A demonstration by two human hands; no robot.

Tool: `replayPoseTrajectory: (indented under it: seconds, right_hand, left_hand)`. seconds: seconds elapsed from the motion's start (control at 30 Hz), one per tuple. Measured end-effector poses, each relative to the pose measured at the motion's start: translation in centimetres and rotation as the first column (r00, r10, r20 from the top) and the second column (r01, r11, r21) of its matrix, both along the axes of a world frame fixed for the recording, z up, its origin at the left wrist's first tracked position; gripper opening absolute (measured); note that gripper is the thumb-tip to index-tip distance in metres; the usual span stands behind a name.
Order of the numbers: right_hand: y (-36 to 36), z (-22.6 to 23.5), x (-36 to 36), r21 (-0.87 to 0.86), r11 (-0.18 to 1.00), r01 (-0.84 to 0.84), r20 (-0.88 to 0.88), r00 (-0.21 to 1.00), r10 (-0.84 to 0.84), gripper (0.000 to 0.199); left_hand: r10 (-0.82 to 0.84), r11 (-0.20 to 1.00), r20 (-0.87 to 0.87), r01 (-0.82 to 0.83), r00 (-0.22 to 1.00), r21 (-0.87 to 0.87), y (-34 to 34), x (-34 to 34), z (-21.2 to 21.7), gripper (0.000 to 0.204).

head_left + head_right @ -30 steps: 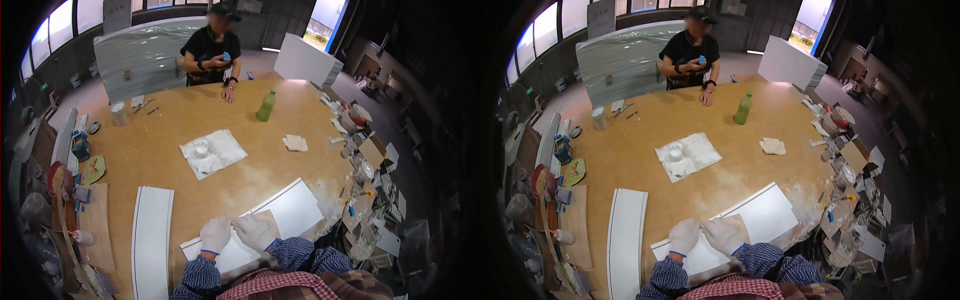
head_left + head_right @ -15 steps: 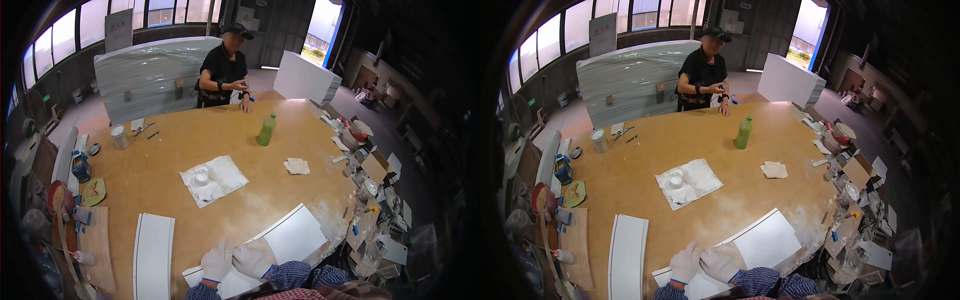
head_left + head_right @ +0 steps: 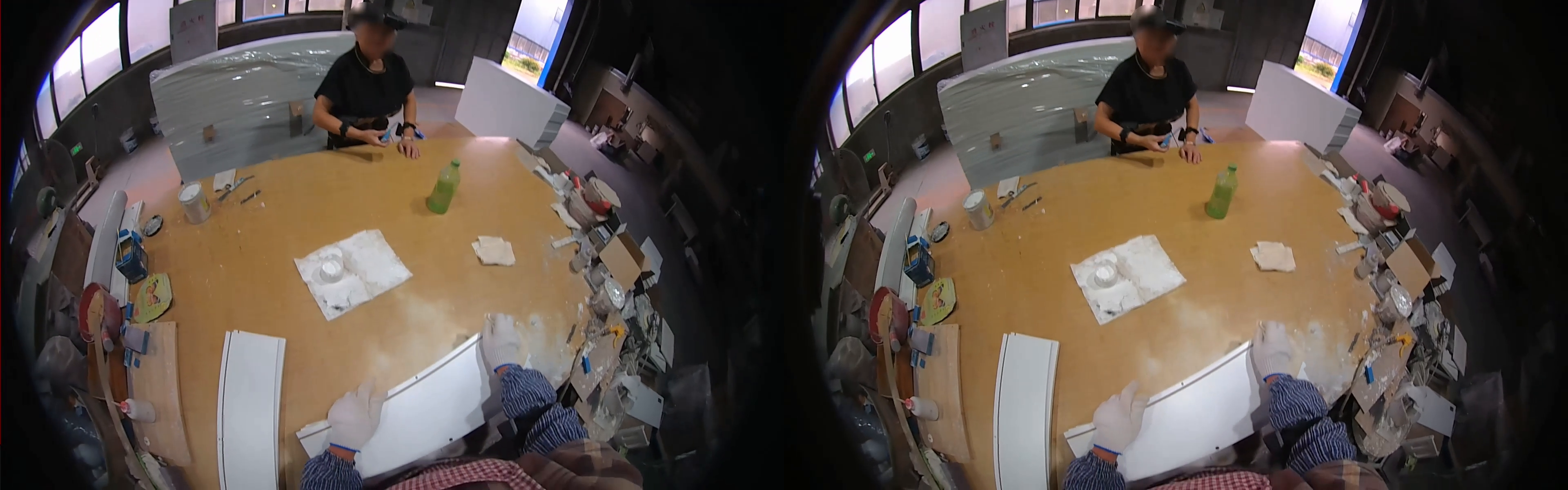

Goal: Cleaning and wiping down white rectangular furniture components on a large wooden table.

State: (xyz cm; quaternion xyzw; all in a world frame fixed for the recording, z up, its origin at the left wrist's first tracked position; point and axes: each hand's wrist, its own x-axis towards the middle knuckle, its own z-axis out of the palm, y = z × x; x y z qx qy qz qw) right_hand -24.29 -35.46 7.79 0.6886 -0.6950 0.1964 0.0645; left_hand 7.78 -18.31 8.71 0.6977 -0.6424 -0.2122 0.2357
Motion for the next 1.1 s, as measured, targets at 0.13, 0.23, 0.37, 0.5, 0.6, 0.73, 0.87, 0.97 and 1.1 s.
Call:
replayPoseTrajectory:
  seconds: [0.13, 0.23, 0.37, 0.5, 0.6, 0.73, 0.87, 0.97, 1.1]
  right_hand:
    - [0.0, -0.1, 2.5, 0.008, 0.998, -0.055, -0.002, 0.998, 0.055, 0.026]
    - [3.3, 1.4, 7.4, 0.106, 0.964, -0.242, 0.08, 0.969, 0.235, 0.023]
    - [8.6, 1.6, 13.8, 0.191, 0.772, -0.606, 0.226, 0.793, 0.566, 0.019]
    - [12.1, 2.2, 17.1, 0.313, 0.618, -0.722, 0.318, 0.692, 0.648, 0.016]
    - [12.0, 2.4, 16.4, 0.262, 0.581, -0.771, 0.379, 0.636, 0.672, 0.018]
    - [8.9, 1.4, 13.4, 0.247, 0.679, -0.691, 0.283, 0.722, 0.632, 0.02]
    - [2.3, -1.8, 6.2, 0.128, 0.853, -0.506, -0.07, 0.853, 0.517, 0.022]
    - [-2.4, -3.7, 0.1, -0.052, 0.955, -0.291, -0.201, 0.94, 0.275, 0.024]
    - [-3.5, -2.4, -0.9, -0.01, 1.0, 0.014, 0.205, 0.979, -0.011, 0.026]
  left_hand:
    - [0.028, 0.999, 0.023, -0.029, 0.999, 0.034, -1.4, 0.8, -0.7, 0.048]
    - [0.037, 0.994, 0.02, -0.038, 0.999, 0.099, -1.4, 0.5, 0.2, 0.047]
    - [0.085, 0.993, 0.027, -0.086, 0.996, 0.077, -0.9, 0.4, -0.3, 0.047]
    - [0.066, 0.997, -0.006, -0.066, 0.998, 0.027, -0.2, 0.3, -0.7, 0.051]
    - [0.067, 0.996, 0.006, -0.067, 0.998, 0.061, -0.3, 0.3, -0.7, 0.05]
    - [0.083, 0.987, 0.024, -0.085, 0.996, 0.138, -0.2, 0.0, -0.3, 0.051]
    - [0.113, 0.989, 0.063, -0.118, 0.992, 0.093, -0.2, 0.0, -1.0, 0.052]
    - [0.085, 0.993, 0.066, -0.09, 0.994, 0.08, -0.9, -0.2, -0.9, 0.049]
    - [0.093, 0.994, 0.029, -0.095, 0.995, 0.059, -1.1, 0.2, -0.6, 0.045]
